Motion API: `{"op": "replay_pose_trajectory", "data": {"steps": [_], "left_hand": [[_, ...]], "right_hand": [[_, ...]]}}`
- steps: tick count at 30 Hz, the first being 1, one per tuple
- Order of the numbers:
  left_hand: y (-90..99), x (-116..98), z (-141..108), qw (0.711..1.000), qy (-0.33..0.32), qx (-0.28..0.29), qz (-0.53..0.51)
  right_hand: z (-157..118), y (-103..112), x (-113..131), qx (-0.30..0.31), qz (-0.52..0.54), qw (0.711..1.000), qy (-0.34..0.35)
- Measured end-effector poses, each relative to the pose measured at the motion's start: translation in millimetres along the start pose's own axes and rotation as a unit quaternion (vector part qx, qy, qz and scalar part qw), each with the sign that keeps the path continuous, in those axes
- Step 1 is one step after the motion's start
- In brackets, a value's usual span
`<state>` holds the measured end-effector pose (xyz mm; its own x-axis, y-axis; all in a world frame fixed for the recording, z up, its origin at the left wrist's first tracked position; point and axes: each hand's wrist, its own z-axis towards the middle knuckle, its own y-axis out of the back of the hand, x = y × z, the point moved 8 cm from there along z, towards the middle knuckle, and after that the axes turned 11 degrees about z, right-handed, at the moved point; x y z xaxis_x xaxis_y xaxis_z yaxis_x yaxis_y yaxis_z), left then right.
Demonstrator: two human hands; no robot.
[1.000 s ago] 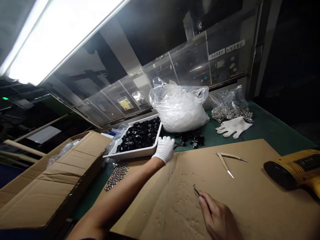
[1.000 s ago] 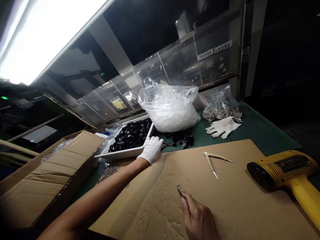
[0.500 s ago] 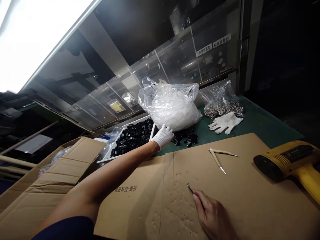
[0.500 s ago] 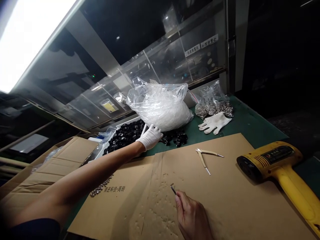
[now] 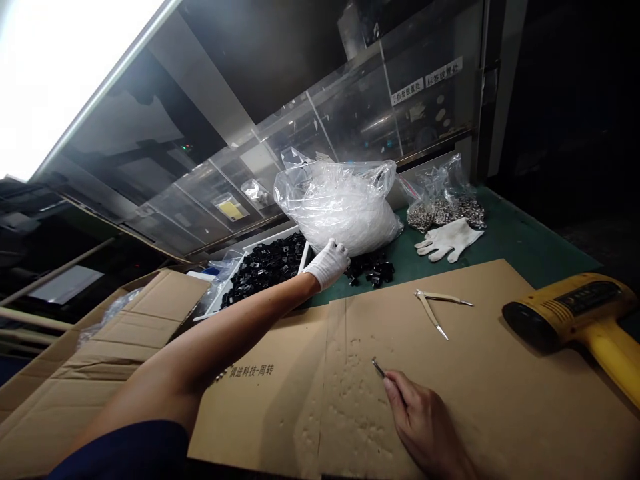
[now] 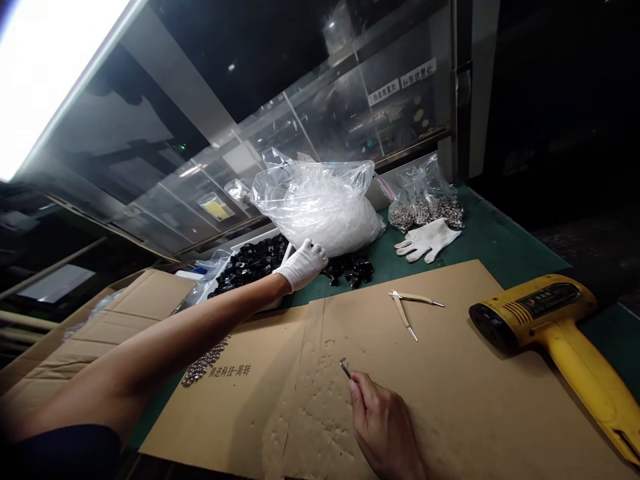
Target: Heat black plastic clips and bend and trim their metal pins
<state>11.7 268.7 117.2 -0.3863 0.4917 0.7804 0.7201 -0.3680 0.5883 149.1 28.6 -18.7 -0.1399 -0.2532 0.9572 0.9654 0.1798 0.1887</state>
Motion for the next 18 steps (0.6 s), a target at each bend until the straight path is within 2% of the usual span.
{"op": "replay_pose_trajectory", "data": {"steps": [10, 18], "left_hand": [[11.2, -9.4, 13.5, 0.998, -0.058, -0.006, 0.030], [9.8, -16.8, 3.4, 0.998, -0.056, 0.027, 0.016]], "right_hand": [[0.7, 1.6, 1.9, -0.007, 0.018, 1.000, 0.005], [-0.2, 1.8, -0.1, -0.002, 0.032, 0.999, -0.005]]}}
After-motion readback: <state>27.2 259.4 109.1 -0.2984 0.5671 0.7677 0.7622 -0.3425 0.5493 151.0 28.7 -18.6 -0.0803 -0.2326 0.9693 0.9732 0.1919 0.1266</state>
